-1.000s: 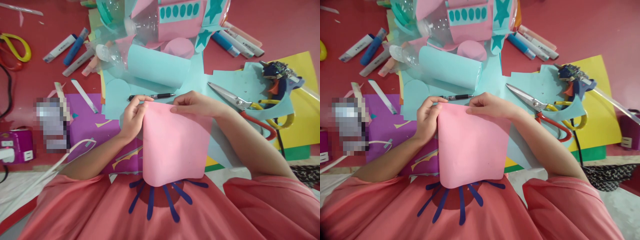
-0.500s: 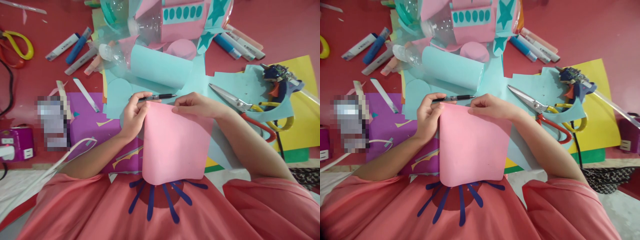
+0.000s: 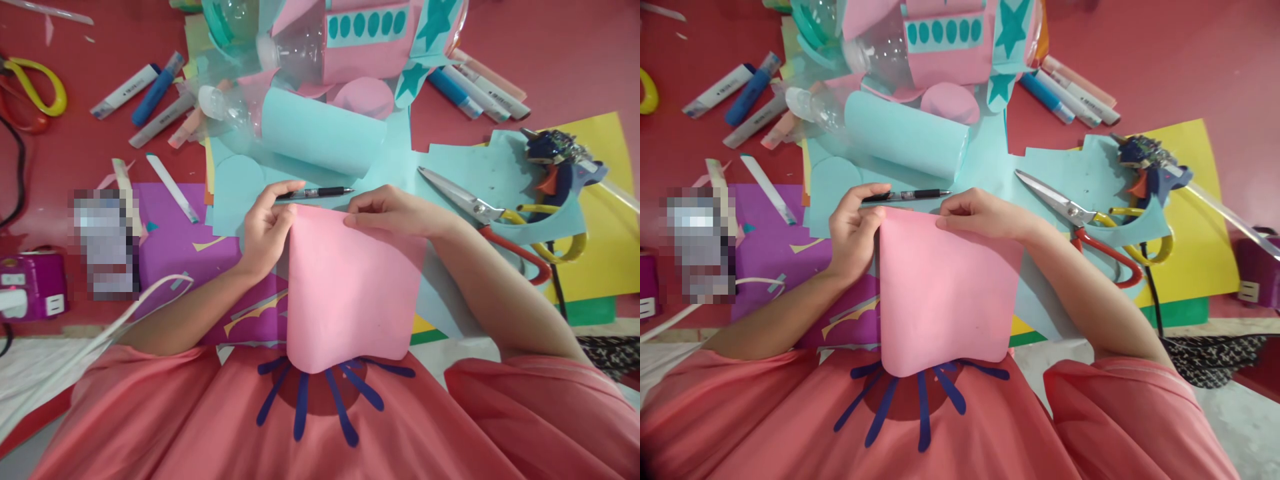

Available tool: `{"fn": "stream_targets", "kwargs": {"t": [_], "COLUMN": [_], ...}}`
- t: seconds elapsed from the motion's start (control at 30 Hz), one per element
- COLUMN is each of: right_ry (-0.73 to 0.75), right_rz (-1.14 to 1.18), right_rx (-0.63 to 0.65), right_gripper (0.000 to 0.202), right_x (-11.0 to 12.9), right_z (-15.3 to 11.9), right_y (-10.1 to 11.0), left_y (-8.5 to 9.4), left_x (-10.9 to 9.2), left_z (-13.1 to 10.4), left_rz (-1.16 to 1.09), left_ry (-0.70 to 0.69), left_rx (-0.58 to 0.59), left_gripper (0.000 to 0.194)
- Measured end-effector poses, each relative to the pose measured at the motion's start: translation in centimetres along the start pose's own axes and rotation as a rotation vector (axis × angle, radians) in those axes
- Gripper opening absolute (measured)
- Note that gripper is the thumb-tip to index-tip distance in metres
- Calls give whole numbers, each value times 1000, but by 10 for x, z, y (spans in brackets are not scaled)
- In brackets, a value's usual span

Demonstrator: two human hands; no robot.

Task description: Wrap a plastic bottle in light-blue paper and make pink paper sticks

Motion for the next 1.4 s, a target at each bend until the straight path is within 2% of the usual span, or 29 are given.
{"fn": "stream_targets", "kwargs": {"t": [0.1,0.27,0.6,0.8,1.07,1.27,1.4], "right_ry": [5,-11,-42,-53,-33,-56,-90], "right_rz": [25,52,7,-96,-113,-133,-155], "right_rx": [-47,-64,-60,-130,-149,-225,-238], "right_gripper": [33,32,33,32,33,35,35], "right_x": [-1,-3,0,9,10,12,13], "right_z": [0,-1,-2,-9,-9,-11,-12], "right_y": [1,2,9,21,30,38,42], "left_y": [0,2,3,1,-2,-3,-3], "left_x": [-5,-10,-13,-15,-12,-15,-12], "left_z": [1,3,7,3,4,1,1], "left_rz": [14,77,81,64,55,80,57], "left_ry": [-65,-92,-166,-150,-144,-123,-98], "left_rx": [9,45,58,136,112,175,152], "left_gripper": [34,37,19,13,14,17,14]}}
Point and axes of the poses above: each hand's wrist, its own z-axis towards the middle knuckle, its own y-axis out of the back of the hand, x = y × z, the point moved 4 cm from there along z, towards the middle knuckle, and after that the axes turned 15 degrees about -x, right-handed, at the moved point
